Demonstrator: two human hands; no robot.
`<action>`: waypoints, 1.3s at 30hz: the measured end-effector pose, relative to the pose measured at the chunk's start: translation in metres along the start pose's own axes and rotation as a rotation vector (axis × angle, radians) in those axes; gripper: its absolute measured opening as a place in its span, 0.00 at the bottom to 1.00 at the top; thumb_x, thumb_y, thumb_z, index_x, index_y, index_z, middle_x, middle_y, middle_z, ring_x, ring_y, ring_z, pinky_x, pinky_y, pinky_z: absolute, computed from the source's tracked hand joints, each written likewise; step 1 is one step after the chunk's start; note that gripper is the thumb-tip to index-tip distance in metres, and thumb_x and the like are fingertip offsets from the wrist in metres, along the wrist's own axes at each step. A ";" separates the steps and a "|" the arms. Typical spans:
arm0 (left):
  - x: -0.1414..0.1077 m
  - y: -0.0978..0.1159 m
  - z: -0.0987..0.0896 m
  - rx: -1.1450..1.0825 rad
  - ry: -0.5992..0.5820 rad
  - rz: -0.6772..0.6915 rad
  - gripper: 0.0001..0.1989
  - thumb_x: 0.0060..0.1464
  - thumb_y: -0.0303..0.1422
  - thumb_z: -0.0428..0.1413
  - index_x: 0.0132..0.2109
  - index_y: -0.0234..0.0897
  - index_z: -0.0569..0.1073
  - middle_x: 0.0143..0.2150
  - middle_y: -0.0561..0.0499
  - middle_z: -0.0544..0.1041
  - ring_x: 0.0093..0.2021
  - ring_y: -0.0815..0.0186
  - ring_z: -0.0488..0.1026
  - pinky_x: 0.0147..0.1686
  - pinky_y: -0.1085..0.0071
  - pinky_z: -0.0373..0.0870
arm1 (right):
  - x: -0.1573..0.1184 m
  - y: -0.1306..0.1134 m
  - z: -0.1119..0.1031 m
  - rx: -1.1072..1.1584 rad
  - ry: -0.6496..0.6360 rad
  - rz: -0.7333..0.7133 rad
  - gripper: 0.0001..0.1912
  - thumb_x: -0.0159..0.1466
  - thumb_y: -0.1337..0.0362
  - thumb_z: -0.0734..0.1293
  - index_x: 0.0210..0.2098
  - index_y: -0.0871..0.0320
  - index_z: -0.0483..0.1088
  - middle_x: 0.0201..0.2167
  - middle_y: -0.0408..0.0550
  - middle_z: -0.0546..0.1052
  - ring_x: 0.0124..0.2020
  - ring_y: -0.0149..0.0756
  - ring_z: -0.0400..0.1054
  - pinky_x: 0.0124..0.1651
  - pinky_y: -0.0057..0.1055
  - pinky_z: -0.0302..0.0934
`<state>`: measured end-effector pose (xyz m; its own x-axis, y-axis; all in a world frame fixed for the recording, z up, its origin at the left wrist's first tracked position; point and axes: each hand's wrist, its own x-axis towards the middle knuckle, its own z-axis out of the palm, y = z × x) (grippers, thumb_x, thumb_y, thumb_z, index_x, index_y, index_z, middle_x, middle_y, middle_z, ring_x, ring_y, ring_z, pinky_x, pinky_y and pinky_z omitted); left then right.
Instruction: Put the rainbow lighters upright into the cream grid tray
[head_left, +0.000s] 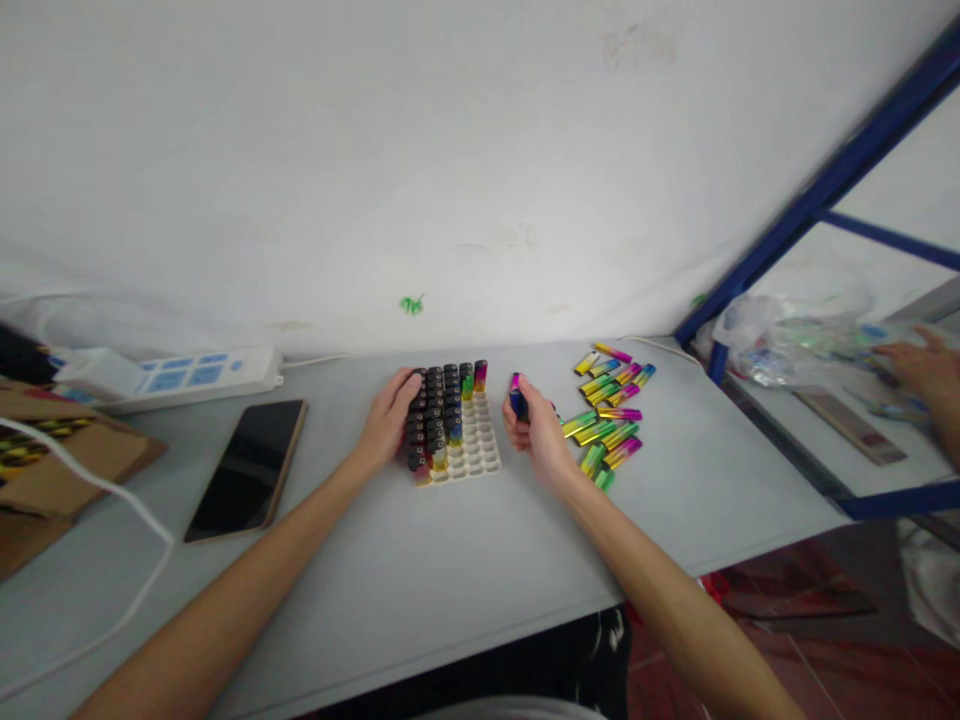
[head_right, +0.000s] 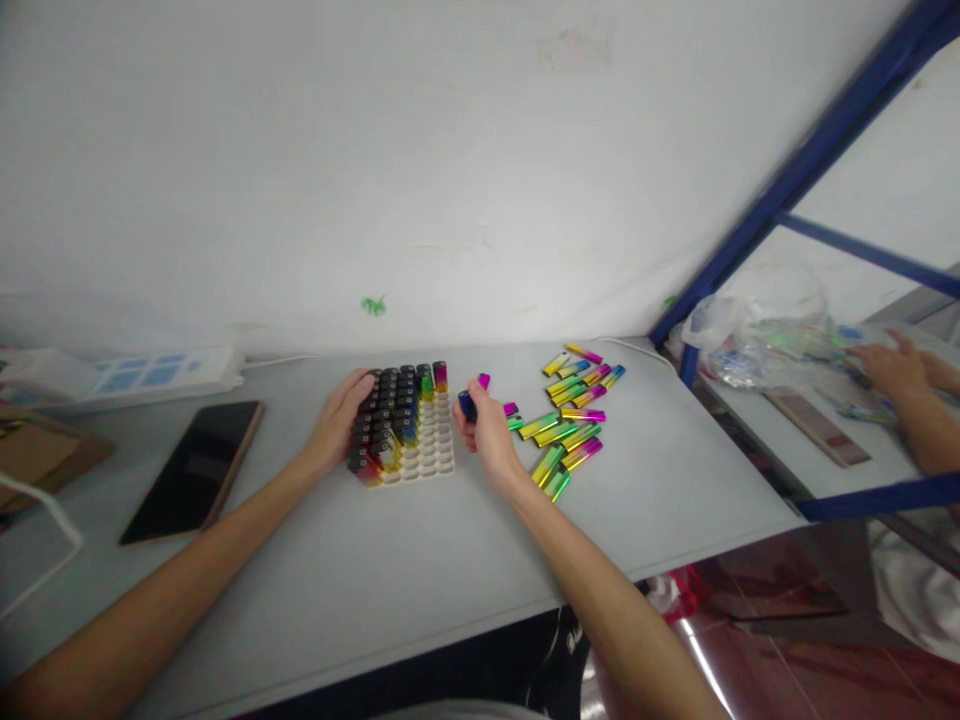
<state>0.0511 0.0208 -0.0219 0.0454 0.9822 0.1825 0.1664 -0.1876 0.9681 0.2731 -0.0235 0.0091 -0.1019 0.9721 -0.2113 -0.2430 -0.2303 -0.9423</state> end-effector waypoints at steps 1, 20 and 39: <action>0.000 0.000 0.000 0.004 -0.003 0.002 0.18 0.65 0.50 0.52 0.44 0.39 0.73 0.39 0.52 0.74 0.42 0.61 0.69 0.42 0.69 0.66 | 0.000 0.000 0.000 0.006 -0.013 -0.023 0.29 0.64 0.36 0.62 0.24 0.54 0.61 0.17 0.33 0.50 0.18 0.26 0.40 0.21 0.27 0.37; -0.001 0.000 0.002 0.020 0.011 -0.001 0.18 0.64 0.51 0.52 0.43 0.40 0.73 0.39 0.52 0.75 0.41 0.60 0.70 0.41 0.68 0.67 | -0.012 -0.003 -0.011 -0.577 -0.166 -0.387 0.20 0.69 0.46 0.69 0.31 0.55 0.72 0.24 0.43 0.77 0.23 0.32 0.67 0.29 0.30 0.61; -0.001 -0.001 0.002 0.053 0.016 0.040 0.17 0.66 0.49 0.51 0.43 0.40 0.73 0.40 0.51 0.75 0.43 0.60 0.71 0.45 0.67 0.68 | -0.017 0.007 0.003 -1.235 -0.221 -0.670 0.16 0.74 0.50 0.65 0.37 0.55 0.72 0.29 0.51 0.77 0.28 0.39 0.70 0.33 0.31 0.53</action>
<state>0.0528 0.0202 -0.0232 0.0371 0.9739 0.2237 0.2172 -0.2264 0.9495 0.2700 -0.0415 0.0070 -0.4797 0.8267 0.2942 0.6682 0.5614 -0.4882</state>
